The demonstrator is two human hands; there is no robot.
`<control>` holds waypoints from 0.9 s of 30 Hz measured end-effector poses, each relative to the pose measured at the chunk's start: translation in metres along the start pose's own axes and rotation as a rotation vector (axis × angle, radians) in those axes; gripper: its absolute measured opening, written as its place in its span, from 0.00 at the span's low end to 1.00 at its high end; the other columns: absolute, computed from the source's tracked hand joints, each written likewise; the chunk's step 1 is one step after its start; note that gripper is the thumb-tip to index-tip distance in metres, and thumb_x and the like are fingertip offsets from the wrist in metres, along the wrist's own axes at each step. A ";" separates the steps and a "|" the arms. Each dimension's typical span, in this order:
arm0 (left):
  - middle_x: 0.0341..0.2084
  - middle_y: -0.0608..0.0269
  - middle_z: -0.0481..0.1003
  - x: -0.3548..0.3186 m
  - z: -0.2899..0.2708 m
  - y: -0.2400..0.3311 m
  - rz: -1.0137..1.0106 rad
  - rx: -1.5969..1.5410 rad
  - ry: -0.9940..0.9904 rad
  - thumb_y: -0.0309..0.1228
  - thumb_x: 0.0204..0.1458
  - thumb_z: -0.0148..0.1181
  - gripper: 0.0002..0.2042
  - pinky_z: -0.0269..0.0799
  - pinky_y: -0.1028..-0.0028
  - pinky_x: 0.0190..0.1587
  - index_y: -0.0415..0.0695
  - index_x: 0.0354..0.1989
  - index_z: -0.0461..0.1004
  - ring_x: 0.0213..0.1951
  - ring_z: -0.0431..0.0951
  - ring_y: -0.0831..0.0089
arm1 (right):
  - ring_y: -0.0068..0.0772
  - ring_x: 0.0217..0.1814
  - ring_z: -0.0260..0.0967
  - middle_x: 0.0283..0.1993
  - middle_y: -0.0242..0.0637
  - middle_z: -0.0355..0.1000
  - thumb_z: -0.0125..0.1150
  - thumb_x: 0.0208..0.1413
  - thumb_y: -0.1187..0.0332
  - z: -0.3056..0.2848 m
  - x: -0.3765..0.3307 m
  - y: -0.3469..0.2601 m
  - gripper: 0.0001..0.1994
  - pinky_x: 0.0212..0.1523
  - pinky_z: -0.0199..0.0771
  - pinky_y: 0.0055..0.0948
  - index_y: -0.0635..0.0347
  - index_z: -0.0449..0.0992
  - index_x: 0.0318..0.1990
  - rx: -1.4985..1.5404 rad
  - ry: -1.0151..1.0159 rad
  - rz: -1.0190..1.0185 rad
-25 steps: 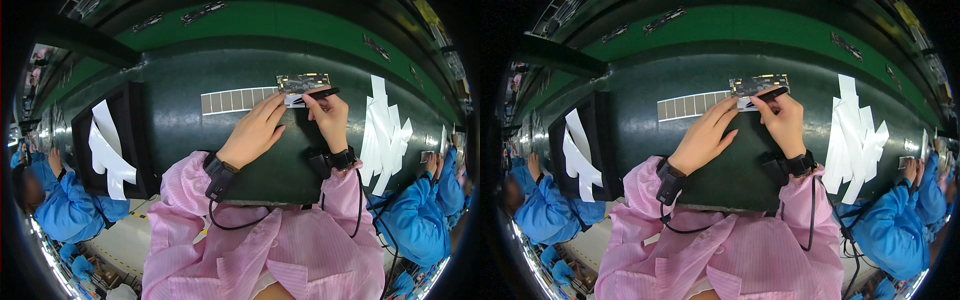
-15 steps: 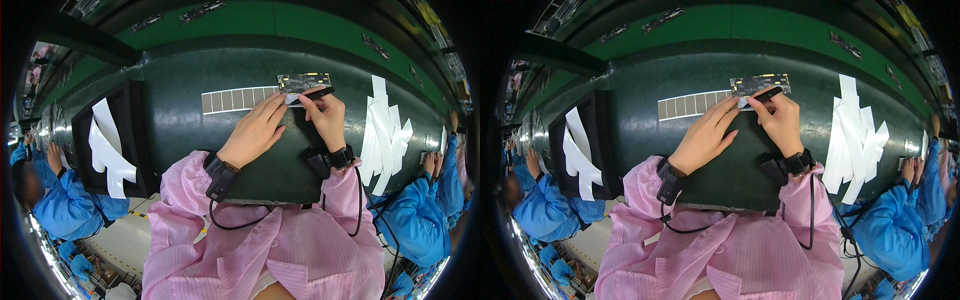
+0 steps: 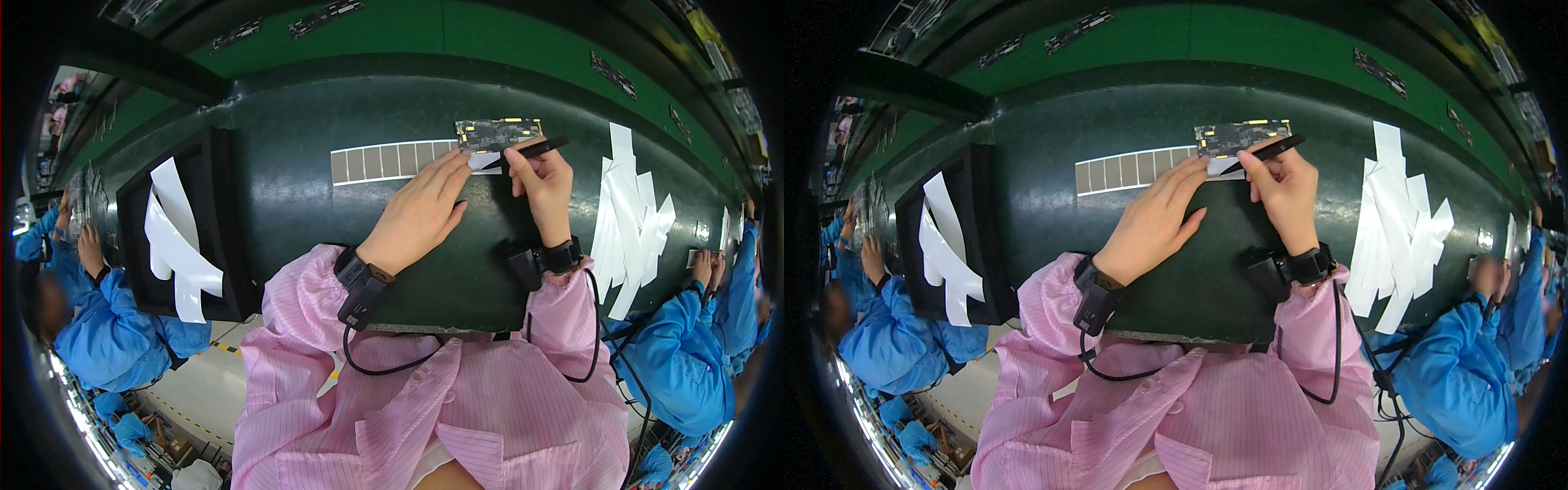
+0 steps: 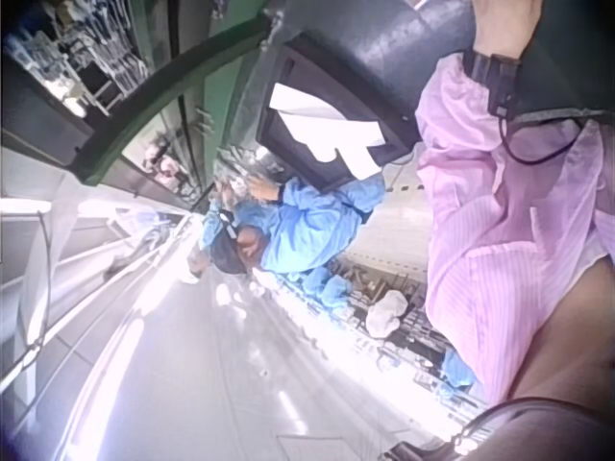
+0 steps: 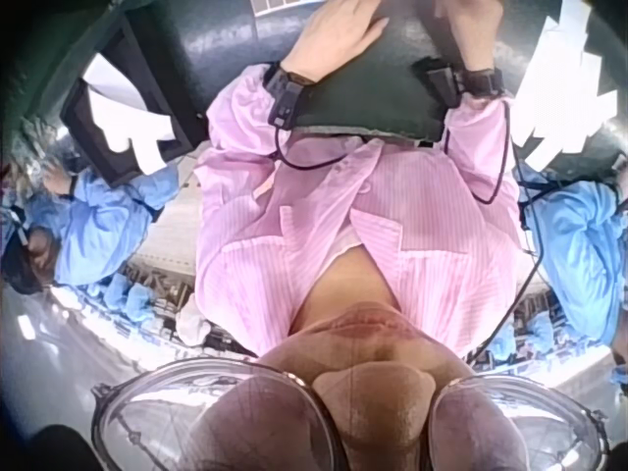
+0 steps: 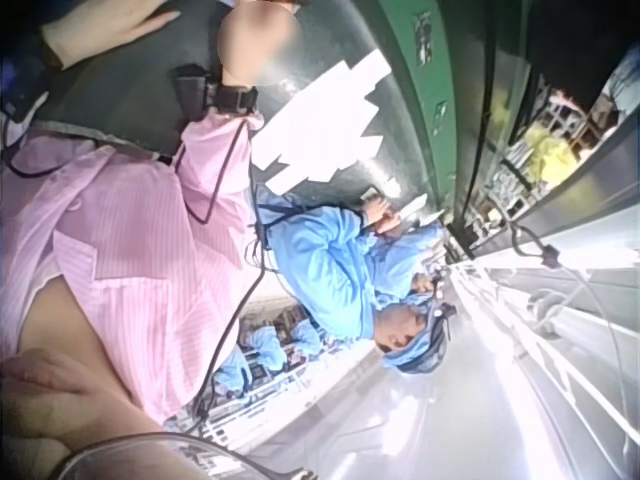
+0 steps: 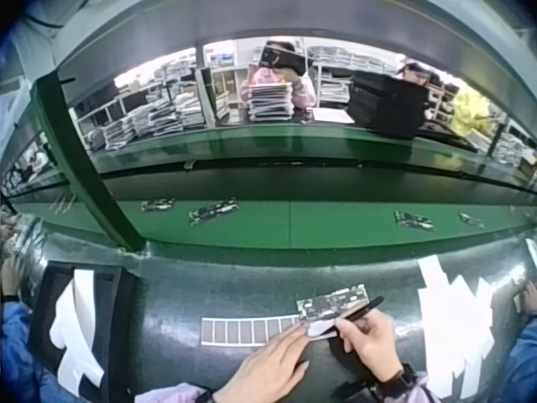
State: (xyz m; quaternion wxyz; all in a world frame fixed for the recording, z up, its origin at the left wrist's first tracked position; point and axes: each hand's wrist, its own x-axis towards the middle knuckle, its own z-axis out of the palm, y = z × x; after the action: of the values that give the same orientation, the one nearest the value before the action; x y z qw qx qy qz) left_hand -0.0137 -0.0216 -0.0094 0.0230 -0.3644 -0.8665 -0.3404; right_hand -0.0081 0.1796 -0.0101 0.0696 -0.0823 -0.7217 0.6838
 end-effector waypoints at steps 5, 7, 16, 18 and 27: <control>0.56 0.52 0.66 0.004 -0.003 0.000 0.042 0.059 0.016 0.28 0.49 0.60 0.22 0.65 0.64 0.58 0.37 0.53 0.64 0.58 0.66 0.55 | 0.14 0.16 0.59 0.21 0.27 0.66 0.61 0.57 0.69 -0.003 0.032 -0.005 0.07 0.16 0.53 0.16 0.64 0.73 0.35 0.046 -0.058 0.005; 0.53 0.52 0.67 0.012 -0.005 0.000 0.050 0.096 -0.002 0.28 0.49 0.60 0.22 0.65 0.64 0.57 0.37 0.53 0.64 0.57 0.67 0.56 | 0.14 0.16 0.58 0.20 0.27 0.66 0.61 0.57 0.69 -0.002 0.048 -0.004 0.07 0.16 0.53 0.16 0.64 0.72 0.35 0.030 -0.082 0.006; 0.55 0.52 0.65 0.020 0.004 -0.005 0.026 0.150 0.056 0.30 0.49 0.61 0.24 0.66 0.65 0.57 0.36 0.55 0.64 0.56 0.67 0.57 | 0.15 0.14 0.59 0.21 0.27 0.66 0.61 0.57 0.68 0.010 0.080 0.001 0.08 0.15 0.54 0.18 0.65 0.72 0.35 -0.021 -0.198 0.017; 0.55 0.52 0.64 0.021 0.003 -0.007 0.026 0.152 0.046 0.30 0.49 0.60 0.24 0.66 0.65 0.57 0.36 0.55 0.64 0.56 0.67 0.58 | 0.15 0.14 0.60 0.21 0.27 0.66 0.61 0.57 0.68 0.008 0.081 0.002 0.08 0.15 0.54 0.18 0.65 0.72 0.35 -0.020 -0.200 0.007; 0.55 0.53 0.64 0.023 0.004 -0.007 0.016 0.135 0.038 0.30 0.49 0.60 0.23 0.67 0.65 0.56 0.36 0.54 0.65 0.56 0.67 0.58 | 0.15 0.14 0.60 0.20 0.26 0.66 0.61 0.57 0.68 0.006 0.083 0.004 0.08 0.15 0.54 0.18 0.65 0.72 0.34 -0.057 -0.205 0.002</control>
State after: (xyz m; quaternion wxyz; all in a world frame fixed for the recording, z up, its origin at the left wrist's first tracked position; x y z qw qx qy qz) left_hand -0.0345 -0.0086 -0.0098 0.0669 -0.3623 -0.8840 -0.2878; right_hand -0.0903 0.1915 -0.0154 -0.0076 -0.0146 -0.7442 0.6677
